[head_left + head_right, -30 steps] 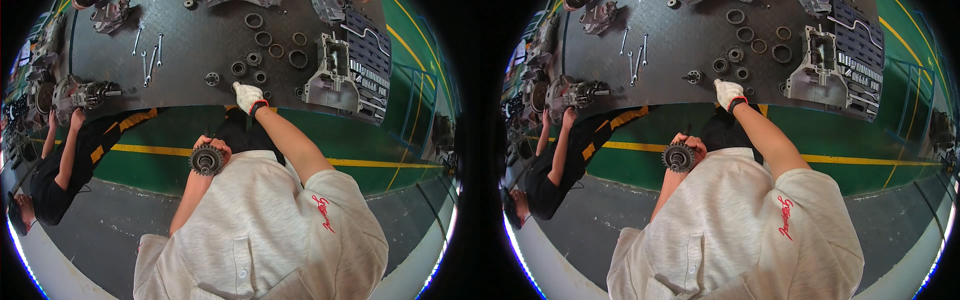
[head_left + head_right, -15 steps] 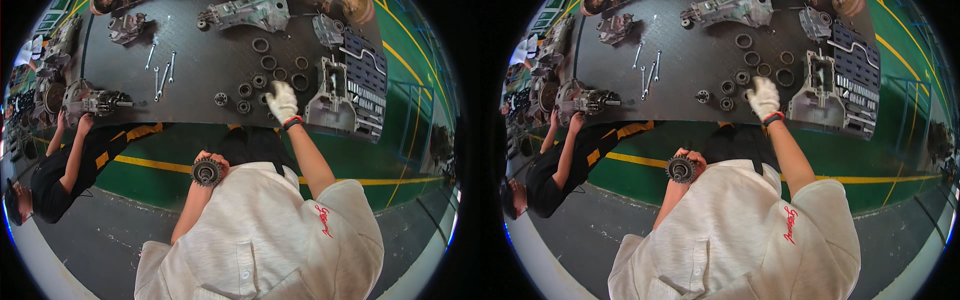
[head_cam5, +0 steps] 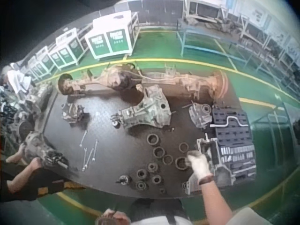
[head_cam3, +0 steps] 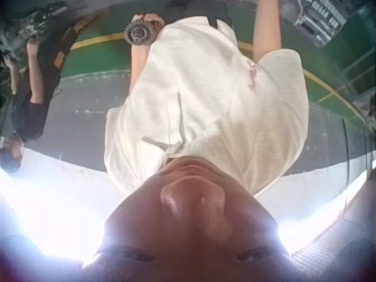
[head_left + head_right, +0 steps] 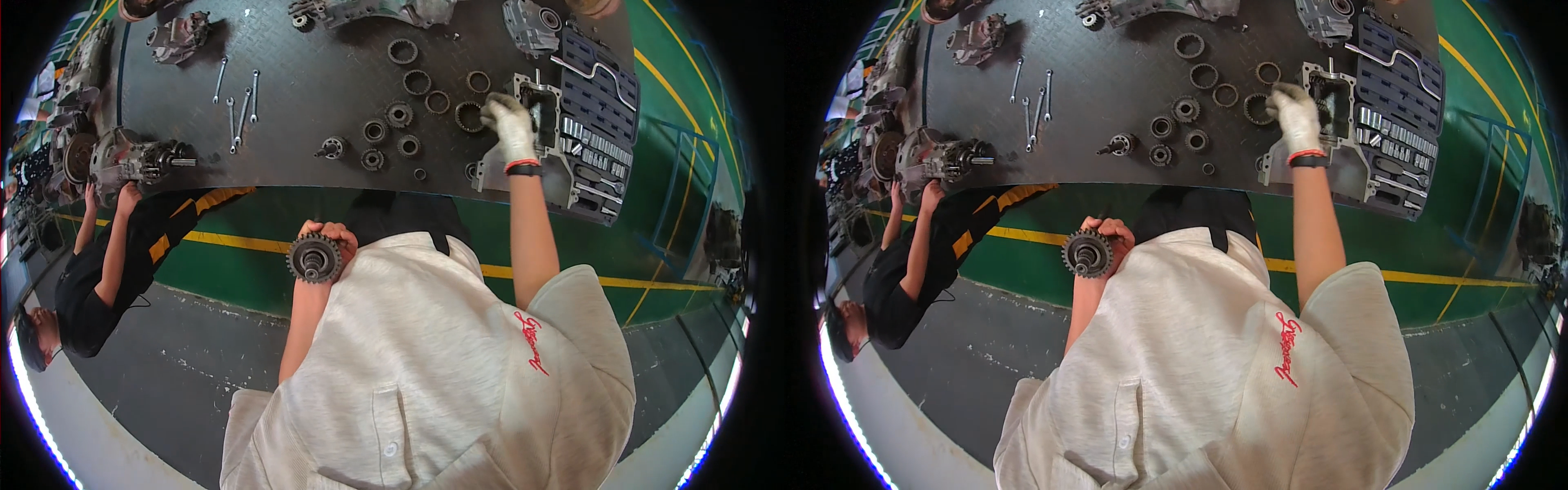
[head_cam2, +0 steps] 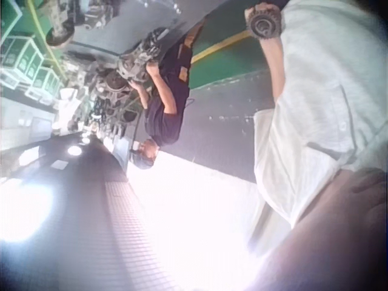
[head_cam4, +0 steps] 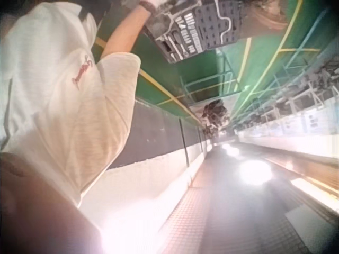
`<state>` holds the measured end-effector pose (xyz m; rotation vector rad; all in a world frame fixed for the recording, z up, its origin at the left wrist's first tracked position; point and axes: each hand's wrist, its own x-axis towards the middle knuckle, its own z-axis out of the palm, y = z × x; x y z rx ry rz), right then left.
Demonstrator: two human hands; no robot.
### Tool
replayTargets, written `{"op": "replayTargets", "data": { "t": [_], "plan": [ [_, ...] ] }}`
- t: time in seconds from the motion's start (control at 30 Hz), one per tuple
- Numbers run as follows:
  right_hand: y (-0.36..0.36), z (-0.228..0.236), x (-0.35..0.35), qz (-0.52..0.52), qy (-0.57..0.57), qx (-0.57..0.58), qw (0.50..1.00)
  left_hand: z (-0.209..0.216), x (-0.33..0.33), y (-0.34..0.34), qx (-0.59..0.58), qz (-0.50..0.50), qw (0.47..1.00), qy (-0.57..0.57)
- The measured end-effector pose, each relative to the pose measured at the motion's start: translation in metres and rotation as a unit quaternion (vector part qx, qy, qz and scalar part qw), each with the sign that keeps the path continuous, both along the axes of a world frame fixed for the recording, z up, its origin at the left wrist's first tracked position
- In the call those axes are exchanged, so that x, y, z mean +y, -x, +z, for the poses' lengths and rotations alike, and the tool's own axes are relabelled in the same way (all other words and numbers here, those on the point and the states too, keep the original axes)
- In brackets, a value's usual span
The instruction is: Assembling and inspecting mechanical gear components on a shaft at a workbench.
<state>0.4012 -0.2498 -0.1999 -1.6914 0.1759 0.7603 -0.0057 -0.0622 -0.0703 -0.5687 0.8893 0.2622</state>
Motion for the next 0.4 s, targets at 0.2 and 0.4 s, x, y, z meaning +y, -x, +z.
{"op": "replayTargets", "data": {
  "t": [0.2, 0.4],
  "plan": [
    [-0.024, 0.066, -0.024, 0.178, 0.227, -0.235, 0.928, 0.0, -0.008, -0.012, 0.013, 0.001, 1.0, -0.006],
    [0.049, 0.058, -0.031, 0.7, 0.342, -0.353, 0.518, -0.014, -0.02, -0.008, -0.001, 0.03, 0.999, 0.019]
  ]
}}
